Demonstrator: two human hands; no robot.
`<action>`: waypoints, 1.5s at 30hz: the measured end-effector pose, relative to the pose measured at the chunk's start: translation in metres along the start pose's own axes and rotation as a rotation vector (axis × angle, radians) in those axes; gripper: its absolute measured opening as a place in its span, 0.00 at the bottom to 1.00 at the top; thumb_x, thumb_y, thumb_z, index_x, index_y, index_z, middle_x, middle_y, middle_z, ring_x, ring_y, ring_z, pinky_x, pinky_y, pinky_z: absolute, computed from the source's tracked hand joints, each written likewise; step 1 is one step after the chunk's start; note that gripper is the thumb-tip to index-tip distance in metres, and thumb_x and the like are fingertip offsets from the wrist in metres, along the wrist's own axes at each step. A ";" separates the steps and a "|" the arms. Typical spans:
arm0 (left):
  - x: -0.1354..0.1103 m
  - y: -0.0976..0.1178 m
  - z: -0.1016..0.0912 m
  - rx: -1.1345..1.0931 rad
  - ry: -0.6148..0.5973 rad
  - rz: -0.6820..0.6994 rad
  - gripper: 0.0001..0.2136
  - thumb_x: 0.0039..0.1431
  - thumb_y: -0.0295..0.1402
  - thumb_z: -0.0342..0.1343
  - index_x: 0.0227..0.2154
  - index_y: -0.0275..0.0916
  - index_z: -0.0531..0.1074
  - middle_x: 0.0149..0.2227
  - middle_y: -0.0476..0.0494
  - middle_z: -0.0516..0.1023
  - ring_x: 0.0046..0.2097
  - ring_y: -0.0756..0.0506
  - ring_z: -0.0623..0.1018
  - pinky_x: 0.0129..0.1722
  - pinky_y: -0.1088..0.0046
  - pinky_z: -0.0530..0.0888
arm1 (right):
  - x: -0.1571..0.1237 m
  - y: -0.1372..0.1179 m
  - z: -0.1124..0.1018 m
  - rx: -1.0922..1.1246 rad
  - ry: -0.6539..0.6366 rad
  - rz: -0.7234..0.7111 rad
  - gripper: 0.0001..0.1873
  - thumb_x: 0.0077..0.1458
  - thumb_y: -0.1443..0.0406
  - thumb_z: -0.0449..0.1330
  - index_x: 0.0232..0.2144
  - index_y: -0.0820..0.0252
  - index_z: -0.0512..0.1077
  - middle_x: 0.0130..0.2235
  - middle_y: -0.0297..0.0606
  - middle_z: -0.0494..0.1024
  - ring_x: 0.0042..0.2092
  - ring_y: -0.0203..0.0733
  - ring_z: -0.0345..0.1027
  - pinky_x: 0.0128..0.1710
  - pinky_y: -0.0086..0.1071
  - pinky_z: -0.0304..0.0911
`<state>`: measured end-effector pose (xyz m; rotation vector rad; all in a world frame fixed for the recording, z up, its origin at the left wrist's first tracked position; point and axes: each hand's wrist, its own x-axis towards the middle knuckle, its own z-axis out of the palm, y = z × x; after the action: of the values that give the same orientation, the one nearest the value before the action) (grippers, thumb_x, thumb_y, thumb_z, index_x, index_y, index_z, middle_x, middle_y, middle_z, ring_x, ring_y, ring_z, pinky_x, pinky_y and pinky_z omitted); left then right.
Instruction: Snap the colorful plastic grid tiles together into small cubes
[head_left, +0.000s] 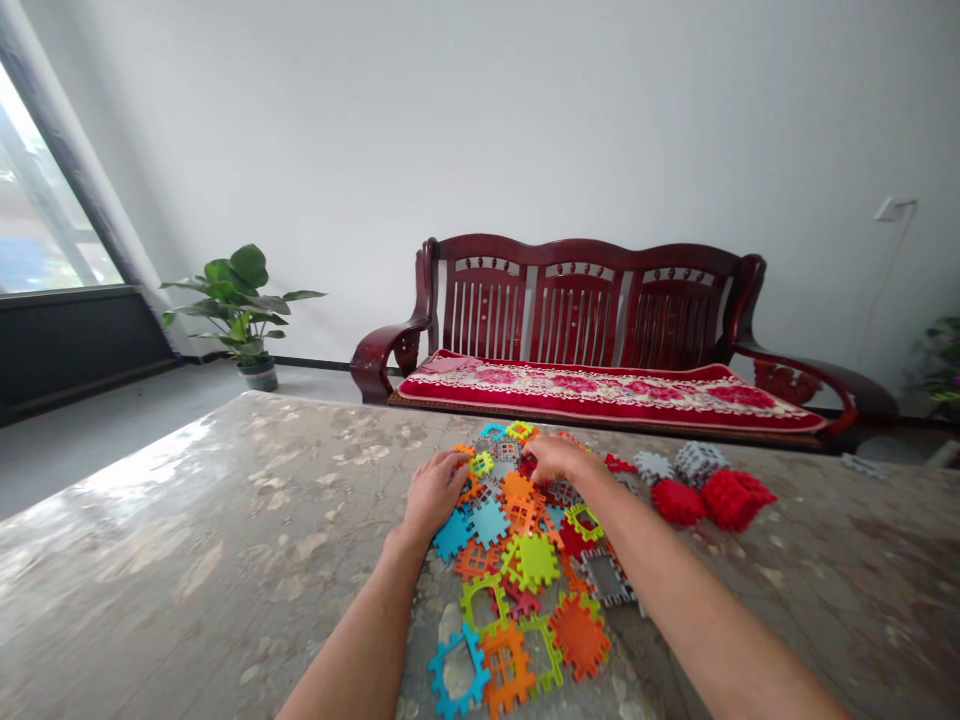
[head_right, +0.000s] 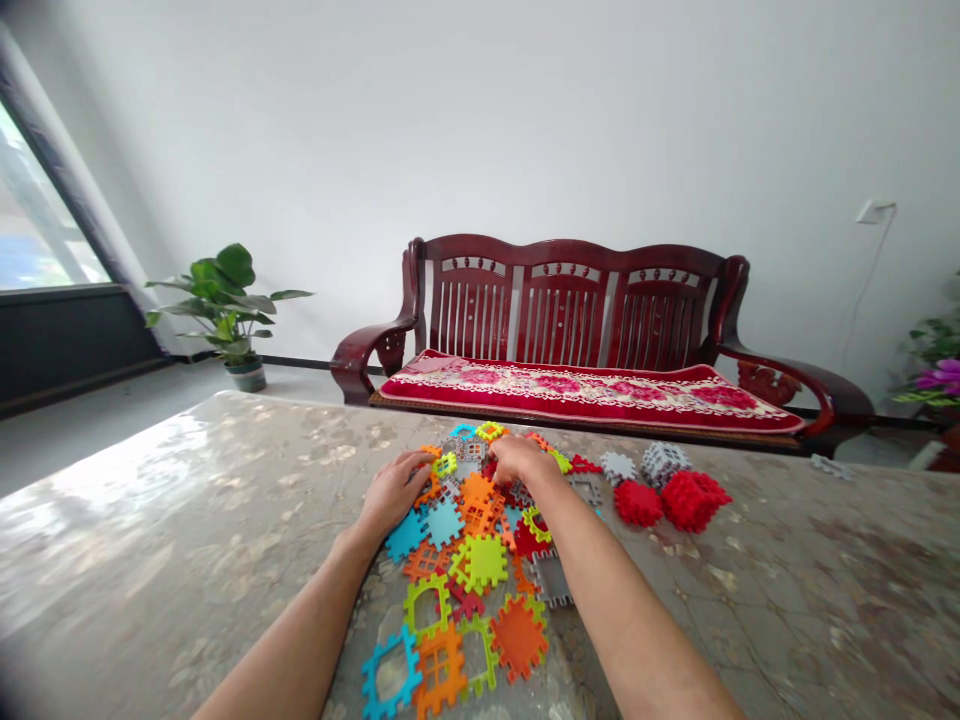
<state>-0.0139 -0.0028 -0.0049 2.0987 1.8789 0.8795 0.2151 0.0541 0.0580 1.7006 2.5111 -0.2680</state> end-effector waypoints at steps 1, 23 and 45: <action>0.000 0.000 0.000 0.001 -0.001 -0.001 0.15 0.63 0.39 0.46 0.47 0.47 0.74 0.53 0.48 0.76 0.53 0.45 0.74 0.56 0.68 0.65 | -0.001 -0.001 0.000 -0.005 0.004 -0.004 0.24 0.36 0.66 0.69 0.41 0.46 0.77 0.44 0.35 0.80 0.47 0.49 0.71 0.44 0.34 0.64; 0.003 -0.006 0.004 0.011 -0.005 0.009 0.16 0.63 0.40 0.45 0.47 0.48 0.74 0.53 0.47 0.75 0.53 0.44 0.74 0.56 0.66 0.66 | -0.049 0.036 0.018 0.541 0.414 0.139 0.15 0.53 0.65 0.54 0.43 0.57 0.73 0.36 0.34 0.79 0.34 0.37 0.72 0.32 0.27 0.63; 0.003 -0.003 -0.002 0.024 -0.025 -0.001 0.17 0.62 0.40 0.44 0.47 0.47 0.74 0.53 0.48 0.75 0.53 0.44 0.74 0.55 0.68 0.66 | -0.127 0.076 0.068 0.763 0.434 0.158 0.35 0.39 0.70 0.59 0.55 0.57 0.68 0.56 0.42 0.72 0.56 0.48 0.66 0.50 0.39 0.66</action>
<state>-0.0173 0.0003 -0.0036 2.1118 1.8871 0.8302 0.3316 -0.0476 0.0075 2.4315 2.7359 -1.0597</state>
